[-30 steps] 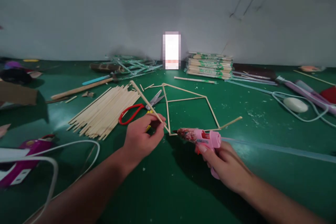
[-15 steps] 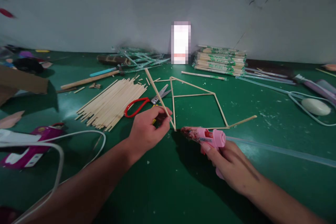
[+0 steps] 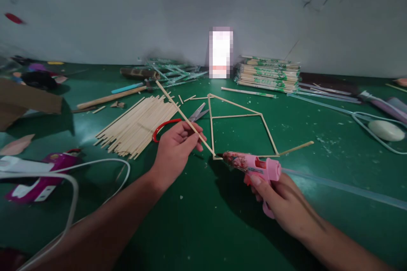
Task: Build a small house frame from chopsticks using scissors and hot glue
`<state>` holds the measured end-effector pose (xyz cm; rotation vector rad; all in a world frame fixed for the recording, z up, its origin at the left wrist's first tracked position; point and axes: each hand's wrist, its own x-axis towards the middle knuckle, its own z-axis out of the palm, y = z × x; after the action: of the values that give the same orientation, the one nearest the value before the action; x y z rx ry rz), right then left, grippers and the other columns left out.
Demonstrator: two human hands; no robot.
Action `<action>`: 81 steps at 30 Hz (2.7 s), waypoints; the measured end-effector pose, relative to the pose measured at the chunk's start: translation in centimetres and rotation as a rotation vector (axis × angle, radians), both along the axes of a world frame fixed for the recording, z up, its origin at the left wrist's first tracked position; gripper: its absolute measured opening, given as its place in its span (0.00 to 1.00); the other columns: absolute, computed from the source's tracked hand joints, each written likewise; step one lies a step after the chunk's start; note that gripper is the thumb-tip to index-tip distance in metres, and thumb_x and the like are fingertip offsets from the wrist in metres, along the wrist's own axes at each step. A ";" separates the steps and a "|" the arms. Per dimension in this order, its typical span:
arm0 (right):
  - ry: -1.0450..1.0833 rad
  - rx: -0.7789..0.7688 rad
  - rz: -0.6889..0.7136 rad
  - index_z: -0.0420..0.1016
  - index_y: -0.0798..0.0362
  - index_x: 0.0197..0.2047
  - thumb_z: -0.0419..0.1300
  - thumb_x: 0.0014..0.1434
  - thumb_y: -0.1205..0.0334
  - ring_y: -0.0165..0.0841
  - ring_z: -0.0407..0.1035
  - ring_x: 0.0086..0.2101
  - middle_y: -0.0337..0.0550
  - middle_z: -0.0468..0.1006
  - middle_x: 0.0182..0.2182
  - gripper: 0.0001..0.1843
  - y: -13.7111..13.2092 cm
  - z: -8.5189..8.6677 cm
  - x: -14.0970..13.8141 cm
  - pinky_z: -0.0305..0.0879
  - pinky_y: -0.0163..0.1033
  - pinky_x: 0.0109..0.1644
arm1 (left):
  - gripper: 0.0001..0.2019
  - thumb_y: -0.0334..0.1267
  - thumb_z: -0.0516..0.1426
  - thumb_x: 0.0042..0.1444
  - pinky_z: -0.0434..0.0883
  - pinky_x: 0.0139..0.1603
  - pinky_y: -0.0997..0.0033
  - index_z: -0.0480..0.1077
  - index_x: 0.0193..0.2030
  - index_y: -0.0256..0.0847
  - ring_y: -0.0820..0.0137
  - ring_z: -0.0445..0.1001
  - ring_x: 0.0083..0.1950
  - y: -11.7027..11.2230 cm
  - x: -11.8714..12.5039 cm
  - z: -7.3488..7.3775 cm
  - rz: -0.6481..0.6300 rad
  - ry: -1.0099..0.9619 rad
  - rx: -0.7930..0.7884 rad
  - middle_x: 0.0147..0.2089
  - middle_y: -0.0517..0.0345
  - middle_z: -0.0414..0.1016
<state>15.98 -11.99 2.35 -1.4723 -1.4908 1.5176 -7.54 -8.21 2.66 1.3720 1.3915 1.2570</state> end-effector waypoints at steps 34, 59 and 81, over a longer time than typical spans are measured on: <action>0.666 -0.128 -0.244 0.68 0.52 0.40 0.64 0.53 0.61 0.25 0.71 0.22 0.36 0.78 0.24 0.12 0.9 0.7 -5.9 0.60 0.30 0.25 | 0.02 0.32 0.62 0.51 0.71 0.33 0.75 0.75 0.33 0.37 0.73 0.73 0.33 -2.0 1.6 1.2 -0.342 -0.120 -0.029 0.33 0.57 0.73; 0.695 -0.127 -0.358 0.67 0.52 0.38 0.65 0.51 0.60 0.26 0.70 0.21 0.35 0.77 0.23 0.13 0.9 1.1 -5.1 0.60 0.31 0.24 | 0.21 0.37 0.61 0.52 0.68 0.32 0.71 0.67 0.53 0.48 0.70 0.72 0.33 0.4 -2.9 3.4 0.262 0.514 0.353 0.34 0.61 0.74; 0.446 -0.218 -0.189 0.71 0.54 0.35 0.56 0.56 0.45 0.27 0.65 0.14 0.35 0.72 0.18 0.19 1.6 1.1 -3.4 0.51 0.30 0.16 | 0.05 0.36 0.55 0.58 0.69 0.28 0.75 0.70 0.35 0.38 0.75 0.71 0.26 -1.1 -0.3 1.2 0.006 0.041 0.113 0.29 0.59 0.72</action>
<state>12.60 -10.36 3.40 -1.2385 -0.9255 1.7851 -7.83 -9.30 3.88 1.4792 1.3709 1.3357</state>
